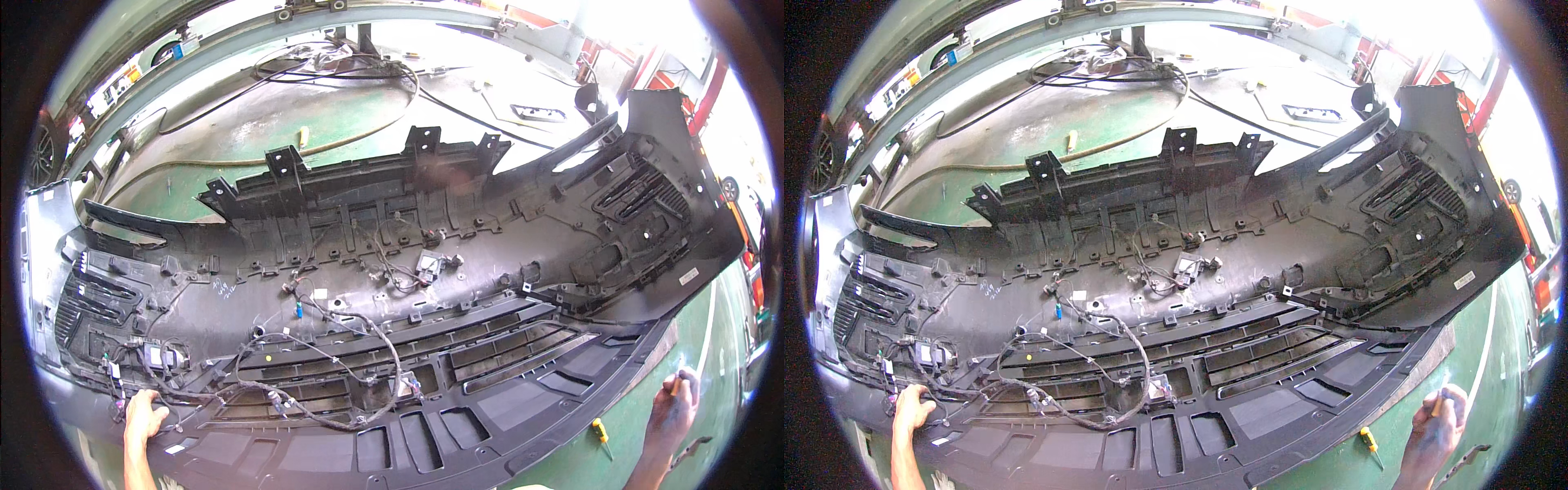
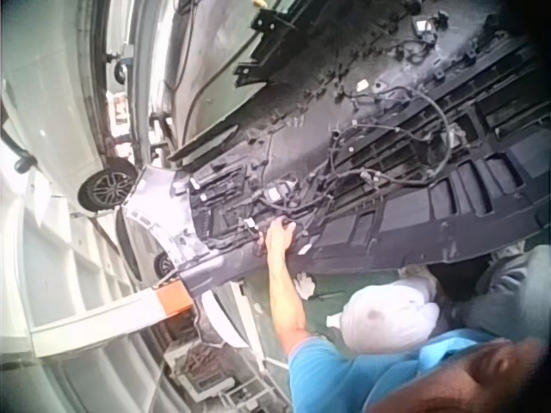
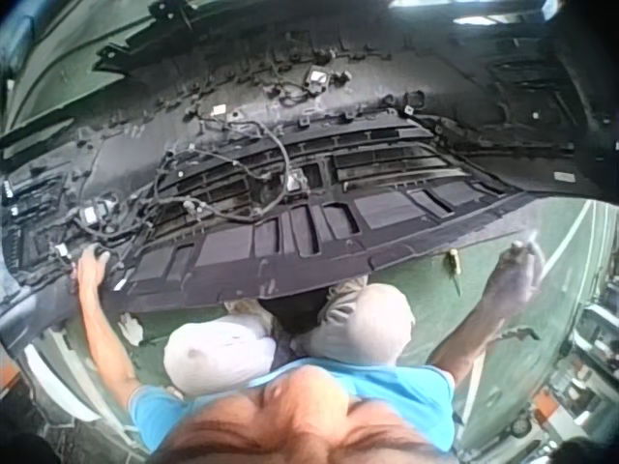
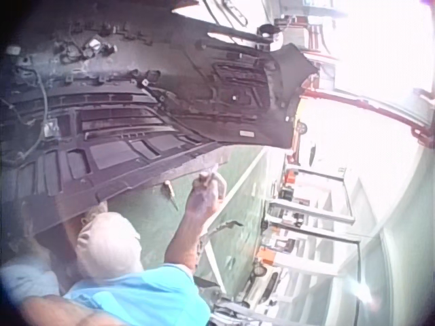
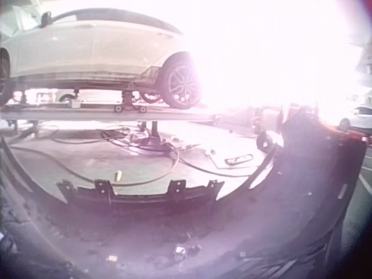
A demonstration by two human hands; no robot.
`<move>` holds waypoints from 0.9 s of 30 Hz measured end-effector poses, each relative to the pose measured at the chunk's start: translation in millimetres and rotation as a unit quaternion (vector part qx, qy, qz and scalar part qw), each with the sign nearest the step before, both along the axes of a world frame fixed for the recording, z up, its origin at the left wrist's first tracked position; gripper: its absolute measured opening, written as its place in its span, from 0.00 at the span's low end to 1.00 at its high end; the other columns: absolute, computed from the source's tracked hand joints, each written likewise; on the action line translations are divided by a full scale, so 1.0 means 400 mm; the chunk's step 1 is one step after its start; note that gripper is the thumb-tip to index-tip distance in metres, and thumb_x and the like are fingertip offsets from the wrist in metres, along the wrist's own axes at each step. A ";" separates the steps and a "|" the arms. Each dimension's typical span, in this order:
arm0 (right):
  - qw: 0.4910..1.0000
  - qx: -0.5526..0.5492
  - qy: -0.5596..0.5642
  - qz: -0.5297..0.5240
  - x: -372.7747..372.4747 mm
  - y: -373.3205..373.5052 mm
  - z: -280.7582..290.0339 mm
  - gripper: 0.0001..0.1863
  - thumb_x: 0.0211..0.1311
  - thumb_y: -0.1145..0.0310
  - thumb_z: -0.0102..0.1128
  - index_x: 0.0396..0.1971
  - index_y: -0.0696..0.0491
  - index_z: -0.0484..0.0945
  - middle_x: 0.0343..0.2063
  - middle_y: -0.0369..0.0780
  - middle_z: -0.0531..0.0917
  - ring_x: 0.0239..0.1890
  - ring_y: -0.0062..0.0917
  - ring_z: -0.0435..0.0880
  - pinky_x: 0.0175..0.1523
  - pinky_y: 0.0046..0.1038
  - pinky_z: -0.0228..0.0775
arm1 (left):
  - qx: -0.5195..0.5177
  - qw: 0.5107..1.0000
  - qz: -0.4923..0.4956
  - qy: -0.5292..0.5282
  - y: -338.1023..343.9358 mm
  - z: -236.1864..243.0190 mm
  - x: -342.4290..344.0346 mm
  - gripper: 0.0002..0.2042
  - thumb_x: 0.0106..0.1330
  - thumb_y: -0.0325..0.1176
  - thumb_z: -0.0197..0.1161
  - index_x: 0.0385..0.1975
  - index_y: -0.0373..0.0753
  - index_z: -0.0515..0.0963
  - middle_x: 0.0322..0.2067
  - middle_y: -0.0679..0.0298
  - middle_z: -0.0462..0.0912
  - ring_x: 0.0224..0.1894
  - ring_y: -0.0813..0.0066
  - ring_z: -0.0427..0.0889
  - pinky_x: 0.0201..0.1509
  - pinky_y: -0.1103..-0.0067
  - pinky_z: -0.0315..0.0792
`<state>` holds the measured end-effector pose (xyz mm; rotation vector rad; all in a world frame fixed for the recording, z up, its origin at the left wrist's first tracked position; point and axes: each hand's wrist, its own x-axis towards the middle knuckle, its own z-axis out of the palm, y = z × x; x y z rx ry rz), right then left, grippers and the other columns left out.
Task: The person works on a detached car bumper, routing and connecting multiple wiring harnesses and connectors across the interior surface. They handle several wire bundles and clips, aligning and securing them into place on the bumper assembly.
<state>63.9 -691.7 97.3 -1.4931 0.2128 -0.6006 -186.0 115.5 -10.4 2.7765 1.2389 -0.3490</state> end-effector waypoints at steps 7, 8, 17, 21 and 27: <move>0.981 -0.042 0.177 -0.071 -0.054 -0.308 -0.240 0.08 0.66 0.72 0.62 0.41 0.48 0.74 0.29 0.35 0.82 0.22 0.11 0.76 0.24 0.11 0.66 | -0.056 0.998 0.025 0.028 -0.023 0.025 0.026 0.26 0.53 0.35 0.75 0.53 0.35 0.82 0.52 0.48 0.84 0.58 0.52 0.81 0.65 0.65 0.73; 0.972 -0.049 0.216 -0.078 -0.064 -0.354 -0.268 0.07 0.66 0.71 0.62 0.40 0.47 0.74 0.28 0.34 0.82 0.23 0.10 0.77 0.23 0.11 0.68 | -0.062 0.997 0.031 0.031 -0.025 0.029 0.026 0.26 0.53 0.35 0.75 0.53 0.35 0.83 0.52 0.48 0.84 0.58 0.52 0.81 0.65 0.65 0.73; 0.974 0.058 0.150 -0.162 0.001 -0.403 -0.282 0.12 0.67 0.74 0.60 0.49 0.50 0.75 0.29 0.36 0.83 0.23 0.12 0.76 0.22 0.11 0.66 | -0.070 0.996 0.023 0.048 -0.048 0.062 0.045 0.26 0.52 0.35 0.75 0.53 0.34 0.83 0.50 0.47 0.85 0.55 0.52 0.84 0.63 0.65 0.75; 0.993 -0.001 0.101 -0.060 0.082 -0.212 -0.145 0.12 0.68 0.72 0.62 0.50 0.52 0.75 0.32 0.38 0.85 0.22 0.11 0.76 0.25 0.12 0.69 | -0.073 0.997 -0.005 0.025 -0.040 0.055 0.044 0.26 0.52 0.36 0.75 0.53 0.34 0.83 0.50 0.47 0.85 0.55 0.51 0.83 0.63 0.64 0.74; 0.982 -0.021 0.063 0.176 0.115 0.096 -0.004 0.13 0.62 0.79 0.60 0.46 0.60 0.81 0.35 0.47 0.88 0.26 0.21 0.83 0.34 0.20 0.78 | -0.030 0.994 -0.094 -0.038 -0.050 -0.030 0.063 0.25 0.46 0.37 0.71 0.46 0.33 0.81 0.43 0.47 0.83 0.50 0.45 0.80 0.56 0.59 0.73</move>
